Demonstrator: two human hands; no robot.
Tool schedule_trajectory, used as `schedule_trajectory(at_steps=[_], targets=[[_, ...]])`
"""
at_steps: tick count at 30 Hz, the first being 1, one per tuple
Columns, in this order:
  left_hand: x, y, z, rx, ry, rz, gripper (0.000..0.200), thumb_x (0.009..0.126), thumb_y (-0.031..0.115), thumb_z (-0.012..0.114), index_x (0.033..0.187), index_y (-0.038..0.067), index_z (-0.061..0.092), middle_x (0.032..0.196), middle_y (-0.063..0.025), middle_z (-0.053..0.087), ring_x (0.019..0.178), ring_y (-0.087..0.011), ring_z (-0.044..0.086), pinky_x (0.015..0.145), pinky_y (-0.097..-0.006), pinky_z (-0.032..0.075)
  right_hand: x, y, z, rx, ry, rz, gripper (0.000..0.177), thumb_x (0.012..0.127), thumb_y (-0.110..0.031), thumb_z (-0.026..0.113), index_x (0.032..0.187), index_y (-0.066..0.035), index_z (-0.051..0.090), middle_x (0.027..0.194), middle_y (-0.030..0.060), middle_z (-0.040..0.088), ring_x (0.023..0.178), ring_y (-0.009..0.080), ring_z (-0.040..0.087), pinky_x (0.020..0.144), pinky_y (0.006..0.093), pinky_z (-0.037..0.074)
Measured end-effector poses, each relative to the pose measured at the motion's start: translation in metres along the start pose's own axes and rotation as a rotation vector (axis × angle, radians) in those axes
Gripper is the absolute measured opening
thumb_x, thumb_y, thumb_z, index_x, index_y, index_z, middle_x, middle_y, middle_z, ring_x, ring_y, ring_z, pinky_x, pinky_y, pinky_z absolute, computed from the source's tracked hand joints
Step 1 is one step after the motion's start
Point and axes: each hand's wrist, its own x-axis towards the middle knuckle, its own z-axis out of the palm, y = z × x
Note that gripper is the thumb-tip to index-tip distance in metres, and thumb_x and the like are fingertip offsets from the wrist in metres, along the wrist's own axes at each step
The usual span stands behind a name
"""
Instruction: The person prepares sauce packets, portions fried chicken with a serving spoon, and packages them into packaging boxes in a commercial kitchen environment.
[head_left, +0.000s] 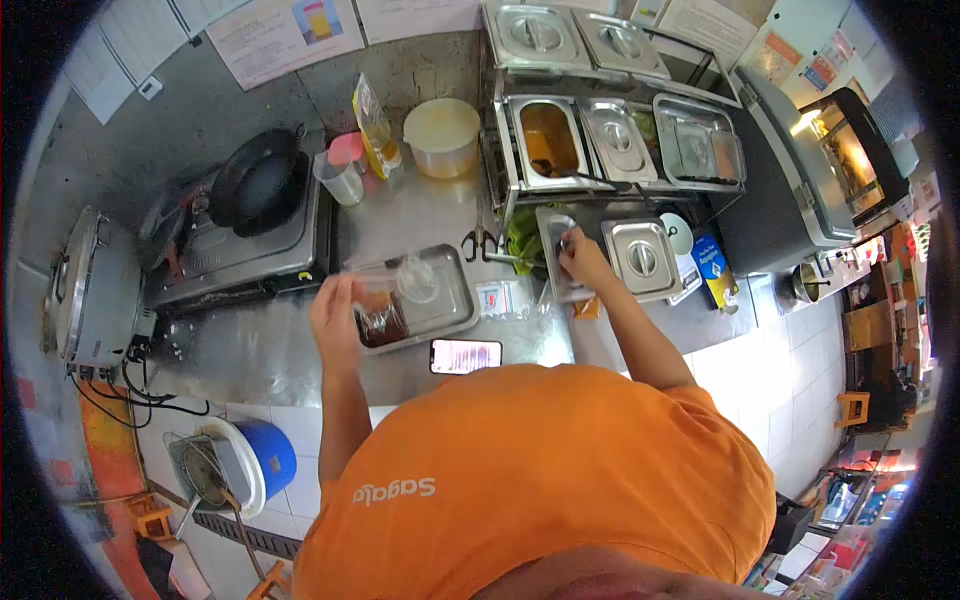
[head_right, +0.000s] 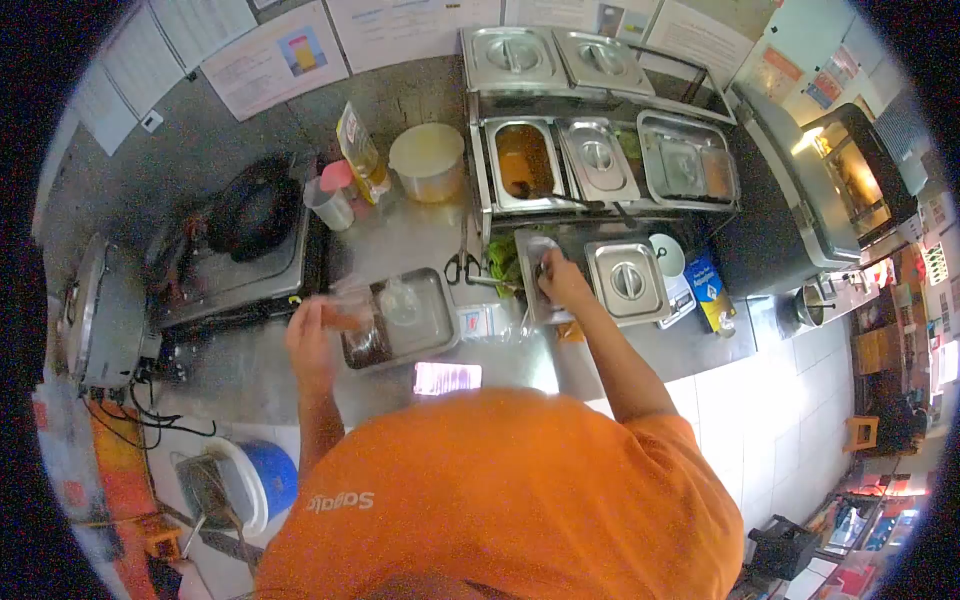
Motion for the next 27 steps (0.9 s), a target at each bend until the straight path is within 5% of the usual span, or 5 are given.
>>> schedule_trajectory(at_steps=[4, 7, 12, 17, 27], targets=[[-0.005, -0.029, -0.037, -0.076, 0.070, -0.039, 0.020, 0.091, 0.018, 0.053, 0.087, 0.001, 0.062, 0.080, -0.0016, 0.059, 0.077, -0.0085, 0.054, 0.072, -0.0229, 0.042, -0.025, -0.086, -0.072, 0.382, -0.463, -0.061, 0.035, 0.072, -0.003, 0.058, 0.106, -0.004, 0.048, 0.073, 0.0047, 0.056, 0.067, 0.0118, 0.054, 0.061, 0.0257, 0.044], [-0.009, -0.027, -0.038, -0.176, 0.112, -0.107, 0.020, 0.091, 0.019, 0.054, 0.090, 0.001, 0.063, 0.082, -0.0021, 0.060, 0.078, -0.0085, 0.054, 0.073, -0.0225, 0.042, -0.002, -0.135, -0.120, 0.382, -0.327, -0.357, 0.036, 0.073, -0.002, 0.056, 0.108, -0.008, 0.048, 0.072, 0.0009, 0.053, 0.066, 0.0083, 0.048, 0.060, 0.0254, 0.042], [-0.010, -0.002, -0.009, -0.275, 0.059, -0.028, 0.019, 0.091, 0.016, 0.053, 0.093, -0.001, 0.062, 0.082, -0.0029, 0.060, 0.077, -0.0093, 0.054, 0.074, -0.0229, 0.042, 0.112, -0.164, -0.138, -0.284, 0.179, -0.161, 0.036, 0.077, -0.015, 0.056, 0.112, -0.008, 0.050, 0.089, 0.0199, 0.063, 0.085, 0.0327, 0.062, 0.072, 0.0424, 0.048], [-0.024, -0.009, -0.022, -0.252, 0.011, 0.022, 0.019, 0.091, 0.015, 0.052, 0.093, -0.001, 0.061, 0.083, -0.0040, 0.060, 0.077, -0.0096, 0.054, 0.074, -0.0233, 0.042, 0.185, -0.130, -0.095, -0.531, 0.110, -0.032, 0.040, 0.077, -0.022, 0.058, 0.115, -0.009, 0.051, 0.102, 0.0221, 0.061, 0.095, 0.0381, 0.059, 0.079, 0.0452, 0.048], [-0.062, -0.021, -0.024, -0.105, 0.152, -0.170, 0.017, 0.092, 0.012, 0.050, 0.094, -0.001, 0.060, 0.086, -0.0051, 0.061, 0.079, -0.0101, 0.056, 0.076, -0.0238, 0.043, -0.037, -0.143, -0.134, 0.174, -0.056, -0.341, 0.038, 0.081, -0.028, 0.061, 0.112, -0.006, 0.056, 0.082, 0.0136, 0.063, 0.065, 0.0250, 0.058, 0.062, 0.0348, 0.046]])
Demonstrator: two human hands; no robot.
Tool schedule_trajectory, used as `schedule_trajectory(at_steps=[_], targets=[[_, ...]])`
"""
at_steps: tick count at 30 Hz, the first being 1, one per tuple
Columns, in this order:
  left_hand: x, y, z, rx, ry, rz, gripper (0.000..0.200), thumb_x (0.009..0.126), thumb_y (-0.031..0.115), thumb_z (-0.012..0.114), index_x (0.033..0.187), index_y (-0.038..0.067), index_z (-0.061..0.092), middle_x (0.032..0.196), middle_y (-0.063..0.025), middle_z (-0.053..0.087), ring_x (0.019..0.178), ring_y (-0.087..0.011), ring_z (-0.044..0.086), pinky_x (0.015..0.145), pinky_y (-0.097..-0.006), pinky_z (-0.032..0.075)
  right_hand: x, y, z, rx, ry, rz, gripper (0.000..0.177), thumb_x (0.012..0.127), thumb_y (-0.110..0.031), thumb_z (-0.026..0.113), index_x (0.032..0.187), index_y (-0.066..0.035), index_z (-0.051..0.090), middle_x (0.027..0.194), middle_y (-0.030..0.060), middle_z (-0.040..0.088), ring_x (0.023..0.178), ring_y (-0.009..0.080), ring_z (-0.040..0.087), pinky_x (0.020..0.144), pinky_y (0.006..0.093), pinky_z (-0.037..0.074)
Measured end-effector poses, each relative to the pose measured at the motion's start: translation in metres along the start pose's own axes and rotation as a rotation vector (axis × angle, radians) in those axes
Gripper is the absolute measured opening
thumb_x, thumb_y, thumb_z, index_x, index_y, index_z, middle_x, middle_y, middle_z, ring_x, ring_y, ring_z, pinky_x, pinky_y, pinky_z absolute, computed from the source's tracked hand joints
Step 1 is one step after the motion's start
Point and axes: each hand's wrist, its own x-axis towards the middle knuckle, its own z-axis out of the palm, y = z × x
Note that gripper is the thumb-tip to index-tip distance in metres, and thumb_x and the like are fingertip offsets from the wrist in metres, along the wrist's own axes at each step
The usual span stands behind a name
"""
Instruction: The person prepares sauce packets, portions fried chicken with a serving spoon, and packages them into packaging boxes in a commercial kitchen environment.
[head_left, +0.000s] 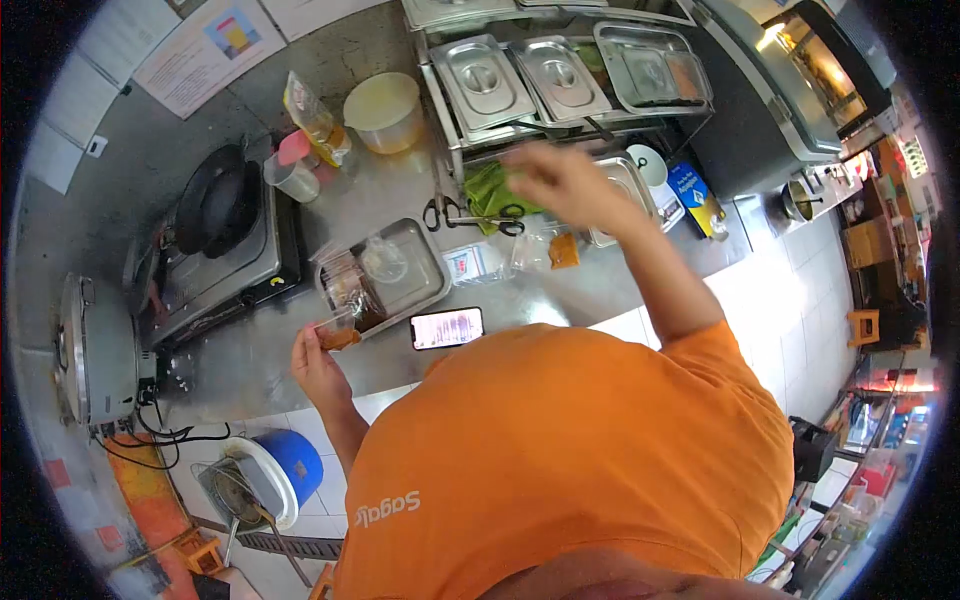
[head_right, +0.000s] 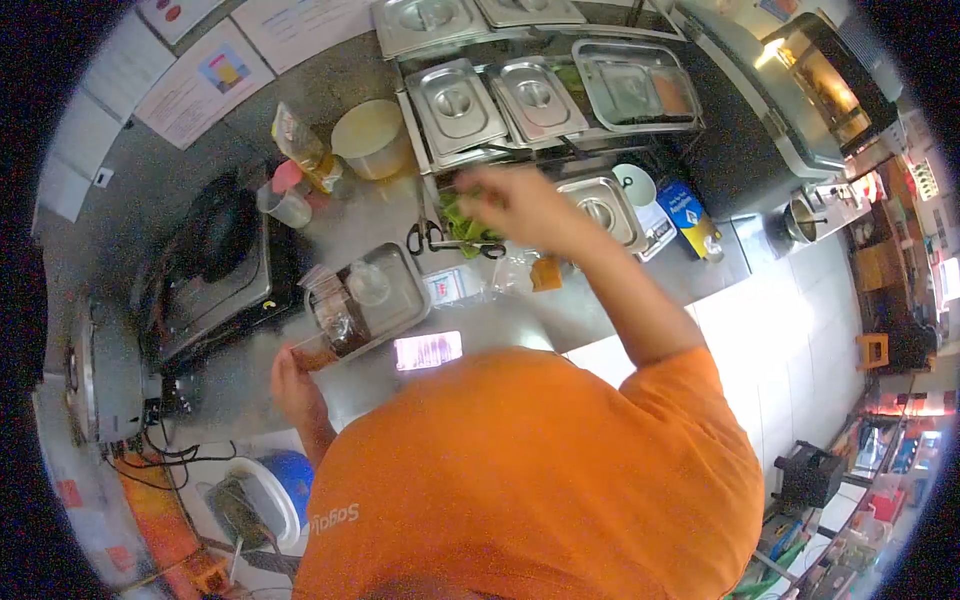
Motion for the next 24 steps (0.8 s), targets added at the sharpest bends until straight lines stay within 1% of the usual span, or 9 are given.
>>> schedule_trajectory(at_steps=[2, 5, 7, 10, 15, 18, 20, 23, 24], targets=[[0.000, -0.014, 0.014, -0.045, -0.064, 0.019, 0.017, 0.092, 0.012, 0.050, 0.095, -0.001, 0.060, 0.086, -0.0054, 0.061, 0.079, -0.0104, 0.056, 0.076, -0.0237, 0.043, -0.045, 0.044, 0.028, -0.109, -0.329, 0.283, 0.033, 0.082, -0.028, 0.056, 0.104, -0.003, 0.060, 0.085, 0.0165, 0.063, 0.077, 0.0332, 0.061, 0.067, 0.0389, 0.048], [-0.006, -0.013, 0.052, -0.088, -0.144, 0.008, 0.018, 0.091, 0.013, 0.052, 0.095, -0.002, 0.060, 0.085, -0.0061, 0.062, 0.079, -0.0114, 0.057, 0.076, -0.0238, 0.043, -0.116, 0.148, 0.107, -0.504, -0.443, 0.152, 0.033, 0.081, -0.021, 0.053, 0.105, 0.001, 0.057, 0.093, 0.0186, 0.061, 0.085, 0.0352, 0.059, 0.069, 0.0422, 0.048], [-0.006, -0.013, 0.070, -0.083, -0.166, -0.018, 0.018, 0.091, 0.013, 0.053, 0.095, -0.002, 0.060, 0.084, -0.0065, 0.062, 0.078, -0.0121, 0.057, 0.076, -0.0239, 0.043, -0.137, 0.139, 0.128, -0.672, 0.214, 0.210, 0.032, 0.080, -0.016, 0.051, 0.105, 0.002, 0.055, 0.104, 0.0198, 0.058, 0.093, 0.0376, 0.055, 0.074, 0.0462, 0.046], [-0.014, -0.015, 0.101, 0.004, -0.383, -0.071, 0.018, 0.090, 0.013, 0.053, 0.094, -0.003, 0.060, 0.084, -0.0067, 0.062, 0.077, -0.0144, 0.059, 0.076, -0.0244, 0.045, -0.147, 0.168, 0.129, -0.447, 0.254, 0.255, 0.029, 0.080, -0.013, 0.050, 0.106, -0.001, 0.054, 0.107, 0.0173, 0.056, 0.093, 0.0365, 0.055, 0.077, 0.0479, 0.044], [-0.064, -0.027, 0.178, 0.185, -0.908, -0.228, 0.018, 0.090, 0.013, 0.054, 0.090, -0.003, 0.061, 0.082, -0.0048, 0.061, 0.075, -0.0134, 0.061, 0.072, -0.0251, 0.048, -0.183, 0.147, 0.079, 0.218, 0.220, 0.396, 0.008, 0.078, -0.005, 0.054, 0.078, -0.001, 0.061, 0.080, 0.0130, 0.060, 0.078, 0.0294, 0.058, 0.074, 0.0361, 0.047], [-0.120, -0.069, 0.242, 0.375, -1.205, -0.287, 0.017, 0.089, 0.014, 0.054, 0.096, -0.001, 0.061, 0.077, -0.0034, 0.060, 0.071, -0.0120, 0.058, 0.069, -0.0243, 0.047, -0.240, 0.134, 0.032, 0.467, 0.280, 0.530, 0.011, 0.078, 0.000, 0.058, 0.088, -0.001, 0.062, 0.085, 0.0114, 0.061, 0.078, 0.0239, 0.061, 0.072, 0.0306, 0.049], [-0.171, -0.084, 0.291, 0.296, -1.304, -0.554, 0.021, 0.090, 0.016, 0.052, 0.103, 0.001, 0.060, 0.083, -0.0032, 0.060, 0.073, -0.0112, 0.057, 0.067, -0.0238, 0.046, -0.286, 0.133, -0.006, 0.474, 0.414, 0.463, 0.018, 0.075, 0.003, 0.060, 0.092, -0.002, 0.062, 0.087, 0.0116, 0.060, 0.077, 0.0254, 0.061, 0.071, 0.0313, 0.049], [-0.259, -0.051, 0.385, -0.018, -1.476, -0.844, 0.027, 0.092, 0.021, 0.050, 0.108, 0.001, 0.058, 0.101, -0.0052, 0.058, 0.093, -0.0125, 0.055, 0.080, -0.0268, 0.045, -0.355, 0.146, -0.077, 0.029, 0.510, 0.337, 0.015, 0.074, 0.003, 0.064, 0.088, -0.001, 0.061, 0.088, 0.0123, 0.059, 0.083, 0.0267, 0.060, 0.073, 0.0325, 0.049], [-0.288, -0.080, 0.411, -0.138, -1.537, -0.683, 0.026, 0.092, 0.021, 0.050, 0.106, 0.001, 0.060, 0.101, -0.0062, 0.059, 0.096, -0.0143, 0.055, 0.086, -0.0286, 0.044, -0.379, 0.157, -0.093, -0.104, 0.549, 0.279, 0.016, 0.073, 0.004, 0.064, 0.088, -0.001, 0.061, 0.089, 0.0122, 0.059, 0.086, 0.0286, 0.059, 0.074, 0.0342, 0.048]])
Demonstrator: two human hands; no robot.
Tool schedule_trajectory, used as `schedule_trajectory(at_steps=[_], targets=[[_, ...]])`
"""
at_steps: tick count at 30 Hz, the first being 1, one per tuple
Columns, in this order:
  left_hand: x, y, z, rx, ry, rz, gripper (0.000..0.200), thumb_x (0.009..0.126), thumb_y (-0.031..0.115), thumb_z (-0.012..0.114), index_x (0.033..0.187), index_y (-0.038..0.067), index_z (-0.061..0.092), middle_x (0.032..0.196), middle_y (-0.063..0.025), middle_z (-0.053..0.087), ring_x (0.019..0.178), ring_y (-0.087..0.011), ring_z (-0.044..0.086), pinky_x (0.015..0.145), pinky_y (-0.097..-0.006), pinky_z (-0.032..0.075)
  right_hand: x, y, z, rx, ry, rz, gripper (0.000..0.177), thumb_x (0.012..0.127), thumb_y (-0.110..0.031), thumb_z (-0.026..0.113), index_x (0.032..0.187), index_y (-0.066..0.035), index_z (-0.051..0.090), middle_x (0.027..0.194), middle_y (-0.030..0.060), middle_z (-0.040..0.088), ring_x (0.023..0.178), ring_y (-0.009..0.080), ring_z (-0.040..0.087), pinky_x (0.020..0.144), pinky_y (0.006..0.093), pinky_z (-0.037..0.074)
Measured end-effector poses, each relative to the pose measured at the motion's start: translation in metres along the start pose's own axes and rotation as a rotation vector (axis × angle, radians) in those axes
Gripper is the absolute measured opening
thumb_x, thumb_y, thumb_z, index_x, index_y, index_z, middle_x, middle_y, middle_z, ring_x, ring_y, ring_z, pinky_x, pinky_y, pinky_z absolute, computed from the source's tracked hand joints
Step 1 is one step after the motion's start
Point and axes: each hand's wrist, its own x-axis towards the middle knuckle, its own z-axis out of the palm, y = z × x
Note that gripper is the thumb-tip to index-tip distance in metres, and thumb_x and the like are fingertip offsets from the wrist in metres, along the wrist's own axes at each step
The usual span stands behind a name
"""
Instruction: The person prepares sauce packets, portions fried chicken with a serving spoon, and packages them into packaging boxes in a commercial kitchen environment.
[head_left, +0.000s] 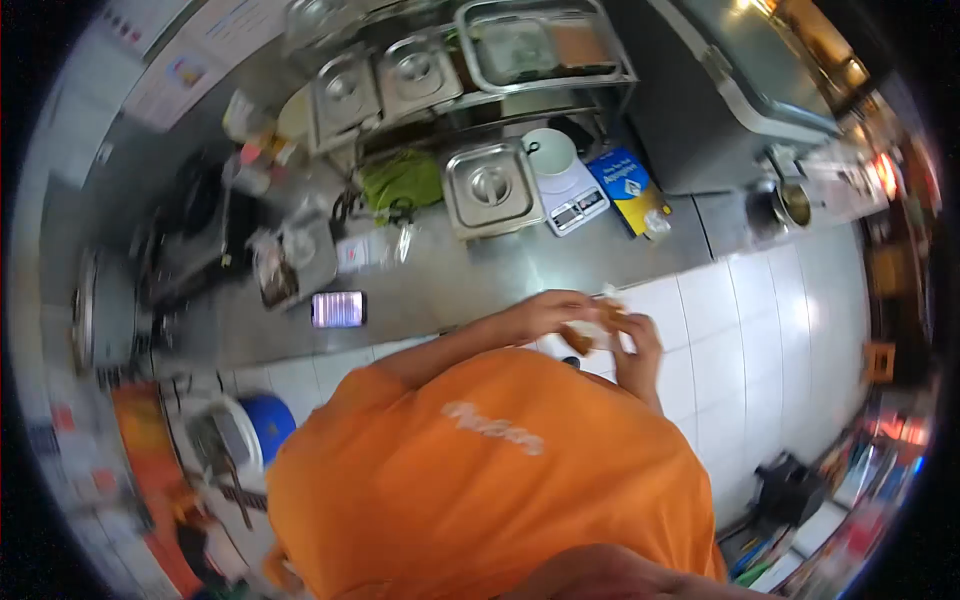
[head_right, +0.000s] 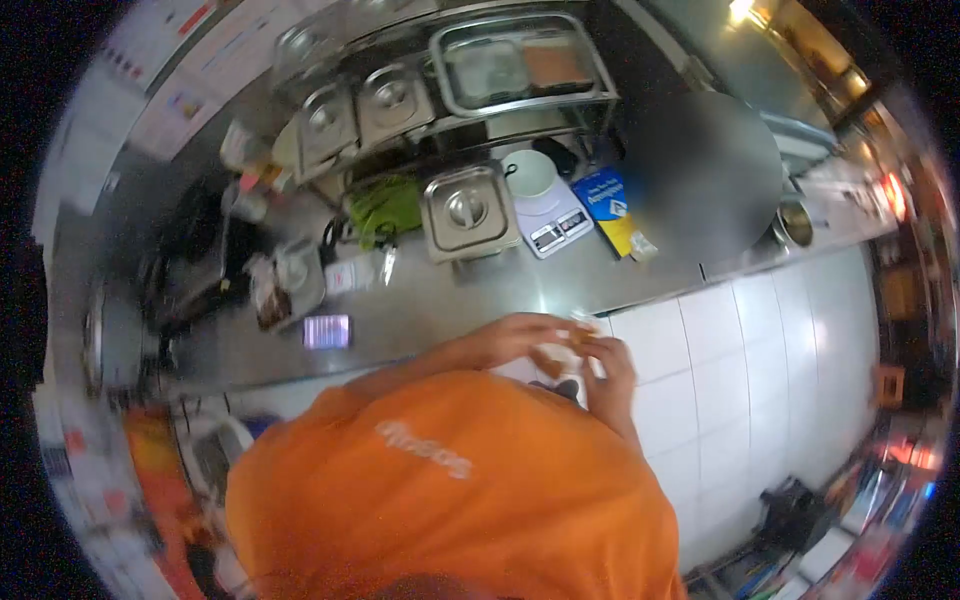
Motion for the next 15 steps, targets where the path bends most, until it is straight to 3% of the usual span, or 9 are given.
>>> schedule_trajectory(at_steps=[2, 4, 5, 6, 8, 9, 12, 14, 15], targets=[[0.052, -0.010, 0.040, 0.069, -0.173, 0.046, 0.030, 0.093, 0.021, 0.048, 0.115, 0.001, 0.055, 0.104, -0.0068, 0.059, 0.096, -0.0148, 0.057, 0.080, -0.0323, 0.049, -0.013, 0.016, -0.046, -0.037, 0.039, 0.128, 0.016, 0.073, 0.004, 0.062, 0.088, -0.002, 0.062, 0.091, 0.0123, 0.059, 0.088, 0.0308, 0.057, 0.076, 0.0357, 0.046], [0.088, -0.015, 0.077, 0.091, -0.170, -0.090, 0.027, 0.093, 0.022, 0.050, 0.109, 0.001, 0.057, 0.099, -0.0062, 0.061, 0.091, -0.0126, 0.058, 0.076, -0.0293, 0.051, -0.012, 0.014, -0.086, -0.148, 0.039, 0.114, 0.016, 0.074, 0.003, 0.060, 0.089, -0.003, 0.062, 0.090, 0.0127, 0.059, 0.086, 0.0298, 0.058, 0.074, 0.0335, 0.047], [0.105, -0.028, 0.089, 0.095, -0.166, -0.072, 0.027, 0.093, 0.022, 0.050, 0.109, 0.001, 0.057, 0.099, -0.0062, 0.061, 0.091, -0.0126, 0.058, 0.076, -0.0293, 0.051, -0.023, 0.033, -0.105, -0.125, -0.041, 0.044, 0.029, 0.073, 0.001, 0.064, 0.102, -0.005, 0.060, 0.102, 0.0112, 0.056, 0.093, 0.0271, 0.056, 0.079, 0.0341, 0.046], [0.120, -0.040, 0.099, 0.113, -0.087, 0.009, 0.026, 0.093, 0.022, 0.051, 0.106, 0.000, 0.058, 0.096, -0.0056, 0.062, 0.087, -0.0120, 0.059, 0.073, -0.0282, 0.051, -0.031, 0.043, -0.114, -0.129, -0.044, 0.026, 0.029, 0.073, 0.001, 0.064, 0.102, -0.005, 0.060, 0.102, 0.0112, 0.056, 0.093, 0.0271, 0.056, 0.079, 0.0341, 0.046], [0.137, -0.049, 0.112, 0.132, -0.003, 0.107, 0.025, 0.092, 0.022, 0.051, 0.103, 0.000, 0.058, 0.093, -0.0050, 0.062, 0.084, -0.0113, 0.059, 0.071, -0.0271, 0.052, -0.037, 0.059, -0.129, 0.544, 0.233, 0.205, 0.051, 0.073, -0.001, 0.066, 0.121, -0.004, 0.047, 0.118, 0.0115, 0.048, 0.105, 0.0245, 0.051, 0.087, 0.0353, 0.041], [0.137, -0.048, 0.118, 0.085, 0.025, 0.131, 0.025, 0.092, 0.022, 0.051, 0.101, 0.000, 0.059, 0.092, -0.0043, 0.062, 0.082, -0.0111, 0.059, 0.069, -0.0257, 0.051, -0.039, 0.060, -0.136, 0.525, 0.202, 0.270, 0.063, 0.073, -0.004, 0.068, 0.128, -0.002, 0.036, 0.129, 0.0127, 0.036, 0.114, 0.0234, 0.044, 0.092, 0.0359, 0.037], [0.129, -0.046, 0.130, 0.017, 0.071, 0.166, 0.023, 0.092, 0.021, 0.052, 0.099, 0.001, 0.060, 0.091, -0.0029, 0.062, 0.080, -0.0104, 0.059, 0.068, -0.0237, 0.049, -0.034, 0.060, -0.126, 0.431, 0.084, 0.262, 0.057, 0.076, -0.008, 0.067, 0.125, 0.000, 0.039, 0.126, 0.0132, 0.040, 0.108, 0.0209, 0.047, 0.088, 0.0317, 0.040], [0.121, -0.043, 0.130, 0.273, 0.072, 0.136, 0.021, 0.090, 0.019, 0.055, 0.102, 0.002, 0.060, 0.090, -0.0027, 0.063, 0.084, -0.0115, 0.058, 0.074, -0.0254, 0.047, -0.023, 0.047, -0.121, 0.564, 0.058, 0.619, 0.030, 0.086, -0.011, 0.061, 0.111, 0.003, 0.054, 0.093, 0.0043, 0.060, 0.084, 0.0099, 0.055, 0.076, 0.0231, 0.043], [0.121, -0.044, 0.120, 0.516, 0.041, 0.361, 0.023, 0.088, 0.017, 0.058, 0.107, 0.003, 0.058, 0.101, -0.0056, 0.060, 0.094, -0.0146, 0.056, 0.082, -0.0284, 0.046, -0.024, 0.056, -0.117, 0.560, 0.064, 0.615, 0.025, 0.087, -0.011, 0.060, 0.106, 0.003, 0.056, 0.090, 0.0043, 0.061, 0.082, 0.0093, 0.053, 0.074, 0.0228, 0.042]])
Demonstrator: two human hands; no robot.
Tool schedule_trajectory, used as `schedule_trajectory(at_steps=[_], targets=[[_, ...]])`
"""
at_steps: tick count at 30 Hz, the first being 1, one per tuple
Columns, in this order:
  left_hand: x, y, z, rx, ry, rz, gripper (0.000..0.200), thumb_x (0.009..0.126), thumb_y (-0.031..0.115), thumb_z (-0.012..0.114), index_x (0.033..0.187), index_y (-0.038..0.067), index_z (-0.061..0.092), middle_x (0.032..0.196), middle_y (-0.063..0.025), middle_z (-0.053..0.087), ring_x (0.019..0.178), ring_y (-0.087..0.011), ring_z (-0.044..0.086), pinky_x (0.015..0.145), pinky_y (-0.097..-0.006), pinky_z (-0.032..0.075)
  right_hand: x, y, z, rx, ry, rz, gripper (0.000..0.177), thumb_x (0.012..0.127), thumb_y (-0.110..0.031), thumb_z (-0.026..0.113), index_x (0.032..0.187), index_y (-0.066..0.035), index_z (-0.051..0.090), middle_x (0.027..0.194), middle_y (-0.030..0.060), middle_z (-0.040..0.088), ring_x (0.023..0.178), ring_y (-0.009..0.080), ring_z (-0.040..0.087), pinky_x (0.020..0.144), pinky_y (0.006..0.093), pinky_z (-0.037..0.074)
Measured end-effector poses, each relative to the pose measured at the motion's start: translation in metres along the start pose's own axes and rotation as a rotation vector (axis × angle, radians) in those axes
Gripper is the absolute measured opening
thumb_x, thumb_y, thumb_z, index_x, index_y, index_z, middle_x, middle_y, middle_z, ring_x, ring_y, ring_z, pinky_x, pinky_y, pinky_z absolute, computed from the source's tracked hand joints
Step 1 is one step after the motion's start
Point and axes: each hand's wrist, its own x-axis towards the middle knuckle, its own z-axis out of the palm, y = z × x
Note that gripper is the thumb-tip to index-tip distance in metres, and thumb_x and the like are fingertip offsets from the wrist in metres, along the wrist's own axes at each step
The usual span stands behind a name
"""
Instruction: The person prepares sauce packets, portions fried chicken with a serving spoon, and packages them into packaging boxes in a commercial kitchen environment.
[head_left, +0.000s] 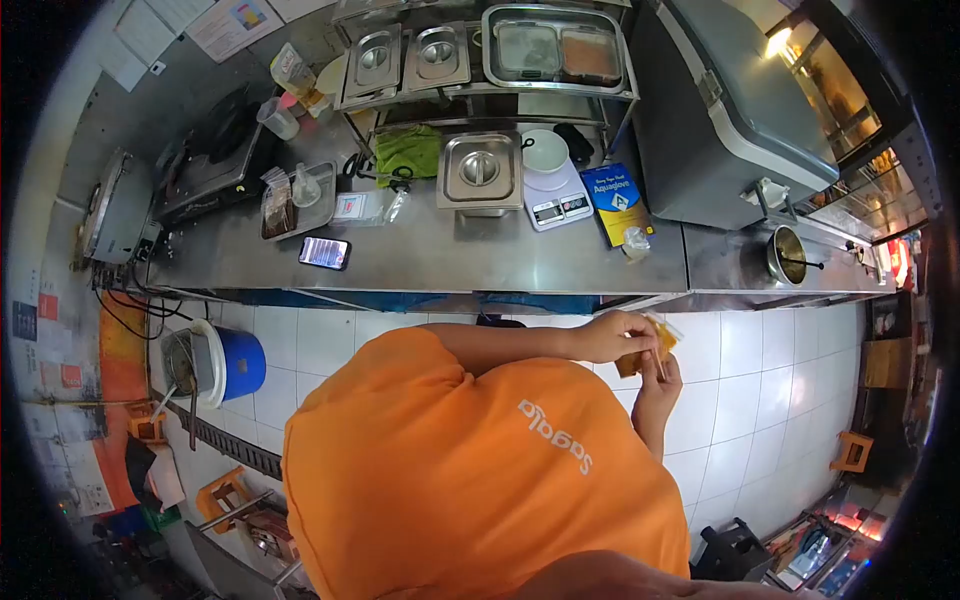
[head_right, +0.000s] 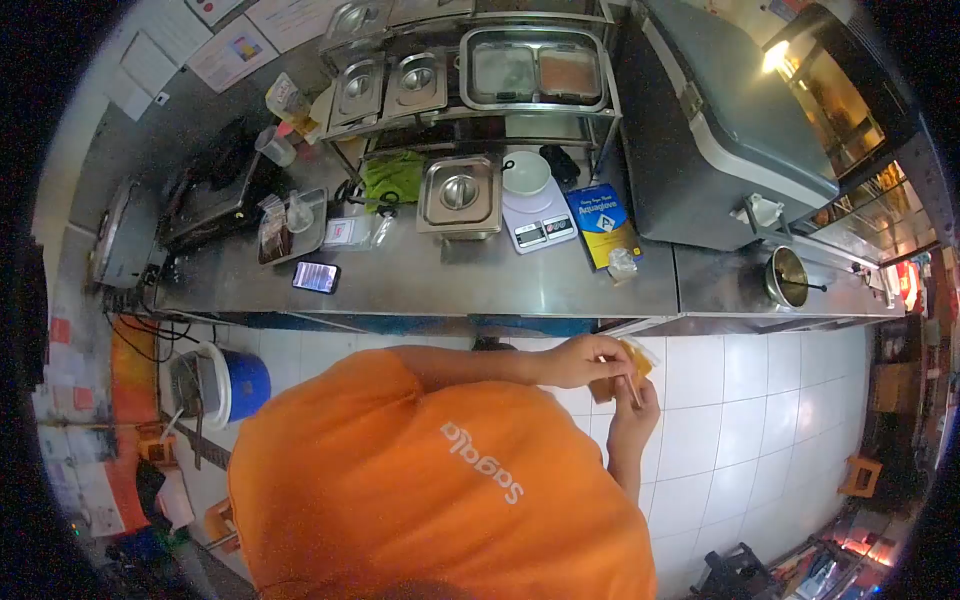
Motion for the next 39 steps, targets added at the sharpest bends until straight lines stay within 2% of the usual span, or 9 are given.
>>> schedule_trajectory(at_steps=[5, 8, 9, 11, 13, 15, 23, 29, 39], targets=[[-0.050, -0.025, -0.116, 0.275, 0.525, 0.145, 0.033, 0.083, 0.014, 0.062, 0.115, 0.006, 0.054, 0.115, -0.0069, 0.051, 0.101, -0.0157, 0.050, 0.085, -0.0296, 0.043, 0.010, 0.009, 0.001, -0.010, 0.023, -0.026, 0.019, 0.088, -0.013, 0.059, 0.098, 0.004, 0.059, 0.087, 0.0043, 0.061, 0.077, 0.0080, 0.050, 0.068, 0.0215, 0.040], [-0.131, 0.010, -0.255, 0.417, 1.266, -0.191, 0.027, 0.089, 0.019, 0.047, 0.112, 0.006, 0.054, 0.101, -0.0039, 0.056, 0.091, -0.0148, 0.050, 0.081, -0.0286, 0.041, 0.015, 0.025, -0.008, 0.005, 0.063, 0.035, 0.019, 0.087, -0.012, 0.059, 0.098, 0.003, 0.059, 0.090, 0.0060, 0.062, 0.082, 0.0101, 0.053, 0.073, 0.0236, 0.042], [-0.172, -0.025, -0.320, 0.141, 1.574, 0.012, 0.028, 0.091, 0.021, 0.045, 0.112, 0.005, 0.051, 0.107, -0.0080, 0.053, 0.096, -0.0180, 0.051, 0.082, -0.0291, 0.042, 0.017, 0.030, -0.008, 0.010, 0.063, 0.032, 0.019, 0.087, -0.012, 0.059, 0.098, 0.003, 0.059, 0.090, 0.0060, 0.062, 0.082, 0.0101, 0.053, 0.073, 0.0236, 0.042], [-0.249, -0.020, -0.394, 0.096, 2.098, -0.014, 0.028, 0.091, 0.026, 0.045, 0.113, 0.009, 0.052, 0.109, -0.0070, 0.054, 0.095, -0.0192, 0.050, 0.084, -0.0363, 0.041, 0.027, 0.038, -0.009, -0.086, 0.148, 0.083, 0.023, 0.086, -0.011, 0.060, 0.101, 0.006, 0.058, 0.091, 0.0092, 0.062, 0.085, 0.0134, 0.057, 0.076, 0.0263, 0.044], [-0.328, -0.055, -0.475, -0.416, 2.100, 0.095, 0.032, 0.090, 0.024, 0.041, 0.116, 0.010, 0.053, 0.113, -0.0132, 0.055, 0.103, -0.0263, 0.053, 0.091, -0.0432, 0.042, 0.038, 0.048, -0.002, -0.062, 0.236, 0.094, 0.023, 0.086, -0.011, 0.059, 0.101, 0.006, 0.058, 0.090, 0.0093, 0.063, 0.083, 0.0146, 0.058, 0.075, 0.0271, 0.045], [-0.326, -0.017, -0.462, -0.575, 2.032, -0.197, 0.035, 0.090, 0.025, 0.039, 0.119, 0.010, 0.052, 0.120, -0.0119, 0.052, 0.110, -0.0282, 0.050, 0.095, -0.0447, 0.039, 0.048, 0.037, 0.007, -0.146, 0.252, 0.071, 0.025, 0.087, -0.015, 0.060, 0.103, 0.004, 0.059, 0.090, 0.0062, 0.063, 0.082, 0.0122, 0.055, 0.074, 0.0256, 0.043], [-0.298, -0.029, -0.493, 0.049, 1.959, -0.553, 0.032, 0.089, 0.022, 0.045, 0.117, 0.007, 0.051, 0.116, -0.0131, 0.052, 0.106, -0.0281, 0.050, 0.092, -0.0424, 0.040, 0.079, 0.051, -0.012, -0.156, 0.234, 0.131, 0.021, 0.083, -0.018, 0.062, 0.099, -0.006, 0.069, 0.083, 0.0035, 0.063, 0.076, 0.0097, 0.054, 0.067, 0.0265, 0.044], [-0.091, 0.045, -0.431, 0.922, 1.836, -0.001, 0.030, 0.088, 0.019, 0.049, 0.114, 0.005, 0.051, 0.113, -0.0139, 0.052, 0.103, -0.0280, 0.051, 0.090, -0.0407, 0.041, 0.058, 0.065, -0.078, -0.111, 0.444, 0.195, 0.020, 0.082, -0.015, 0.064, 0.096, -0.001, 0.062, 0.084, 0.0038, 0.064, 0.077, 0.0094, 0.056, 0.071, 0.0260, 0.046], [0.200, 0.131, -0.118, 1.071, 1.404, 1.022, 0.028, 0.087, 0.015, 0.056, 0.111, 0.002, 0.050, 0.107, -0.0154, 0.053, 0.099, -0.0279, 0.051, 0.086, -0.0378, 0.042, 0.068, 0.118, -0.306, 0.041, 0.753, 0.182, 0.015, 0.082, -0.013, 0.064, 0.092, -0.002, 0.064, 0.086, 0.0030, 0.064, 0.080, 0.0083, 0.056, 0.072, 0.0255, 0.045]])
